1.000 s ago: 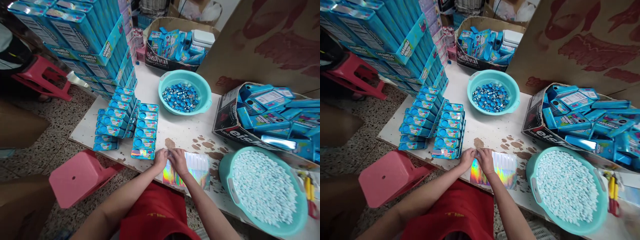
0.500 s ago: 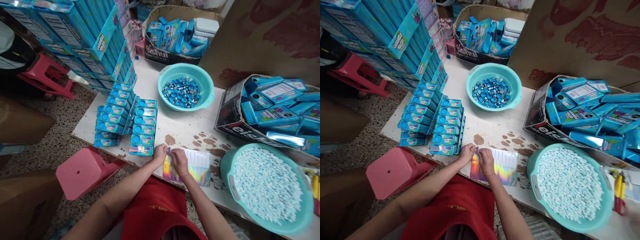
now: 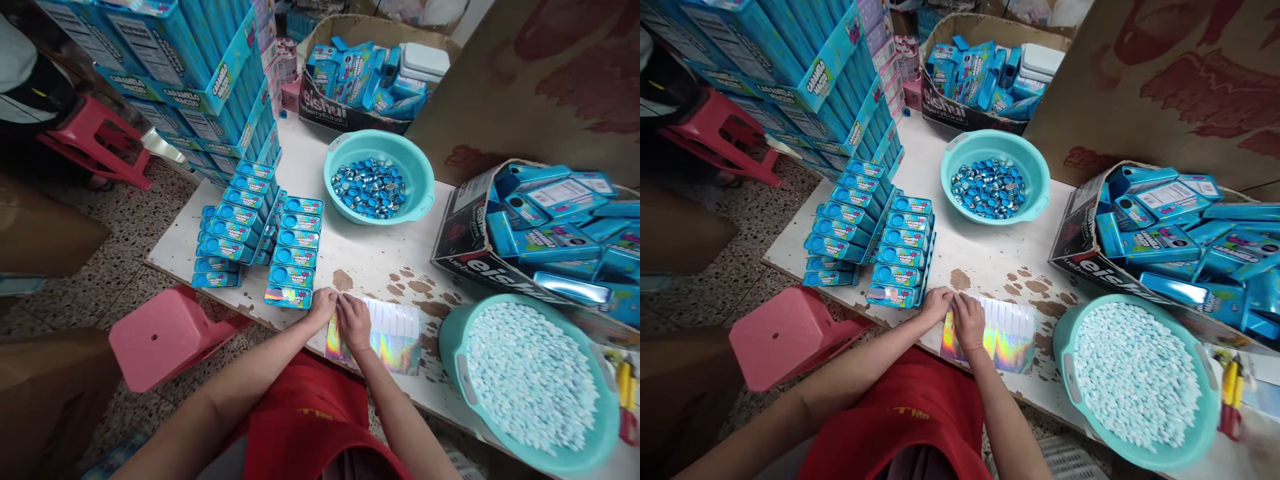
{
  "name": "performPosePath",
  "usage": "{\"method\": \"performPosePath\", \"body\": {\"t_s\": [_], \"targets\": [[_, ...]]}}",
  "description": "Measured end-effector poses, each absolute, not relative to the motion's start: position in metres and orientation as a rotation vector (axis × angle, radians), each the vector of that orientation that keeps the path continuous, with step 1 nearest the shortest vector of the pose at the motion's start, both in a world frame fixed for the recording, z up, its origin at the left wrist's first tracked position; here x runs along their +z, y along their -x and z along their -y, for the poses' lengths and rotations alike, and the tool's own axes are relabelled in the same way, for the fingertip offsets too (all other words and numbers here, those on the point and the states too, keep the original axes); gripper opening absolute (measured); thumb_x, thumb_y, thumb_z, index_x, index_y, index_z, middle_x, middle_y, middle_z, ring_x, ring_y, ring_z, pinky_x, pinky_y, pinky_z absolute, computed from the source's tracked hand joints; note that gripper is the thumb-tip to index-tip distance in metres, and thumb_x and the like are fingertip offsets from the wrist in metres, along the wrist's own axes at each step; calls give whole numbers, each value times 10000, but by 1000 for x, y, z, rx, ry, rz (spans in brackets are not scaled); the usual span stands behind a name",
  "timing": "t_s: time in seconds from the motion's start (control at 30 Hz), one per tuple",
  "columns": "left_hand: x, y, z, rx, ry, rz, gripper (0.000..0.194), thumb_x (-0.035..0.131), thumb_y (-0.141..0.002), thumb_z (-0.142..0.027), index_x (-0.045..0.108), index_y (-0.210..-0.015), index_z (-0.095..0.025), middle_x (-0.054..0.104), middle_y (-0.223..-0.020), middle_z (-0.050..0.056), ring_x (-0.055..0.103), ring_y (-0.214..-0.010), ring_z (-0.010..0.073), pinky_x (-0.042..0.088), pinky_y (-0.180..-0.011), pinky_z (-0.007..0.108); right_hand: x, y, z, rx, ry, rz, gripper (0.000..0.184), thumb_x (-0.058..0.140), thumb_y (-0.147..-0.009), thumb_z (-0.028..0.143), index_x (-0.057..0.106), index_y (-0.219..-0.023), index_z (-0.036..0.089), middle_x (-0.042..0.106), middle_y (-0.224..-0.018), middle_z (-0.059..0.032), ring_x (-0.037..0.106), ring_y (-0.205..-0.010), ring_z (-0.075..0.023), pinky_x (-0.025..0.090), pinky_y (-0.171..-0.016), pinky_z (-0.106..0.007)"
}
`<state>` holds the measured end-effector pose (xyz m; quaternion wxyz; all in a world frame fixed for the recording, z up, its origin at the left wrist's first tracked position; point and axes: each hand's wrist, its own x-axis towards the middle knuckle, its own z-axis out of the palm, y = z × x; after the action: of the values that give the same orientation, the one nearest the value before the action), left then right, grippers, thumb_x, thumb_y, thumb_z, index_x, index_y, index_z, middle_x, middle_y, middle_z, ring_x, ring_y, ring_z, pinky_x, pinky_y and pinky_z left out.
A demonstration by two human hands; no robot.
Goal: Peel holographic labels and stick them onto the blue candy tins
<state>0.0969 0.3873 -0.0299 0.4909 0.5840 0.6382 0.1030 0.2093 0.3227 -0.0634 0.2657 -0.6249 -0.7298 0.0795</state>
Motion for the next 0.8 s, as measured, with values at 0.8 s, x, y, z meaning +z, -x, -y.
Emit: {"method": "performPosePath", "body": {"t_s": [0.8], "targets": [[67,-97,-353,603,-1156,-839,555,605,-780,-414,477,-1280,-211,549,-1252,100,512,-1132,218,465,-839,305,134,-261,-298,783,1871,1664,212,481,-908,363,531,-774,206,581,-711,3,551,-625,-133,421,-576,-221]]}}
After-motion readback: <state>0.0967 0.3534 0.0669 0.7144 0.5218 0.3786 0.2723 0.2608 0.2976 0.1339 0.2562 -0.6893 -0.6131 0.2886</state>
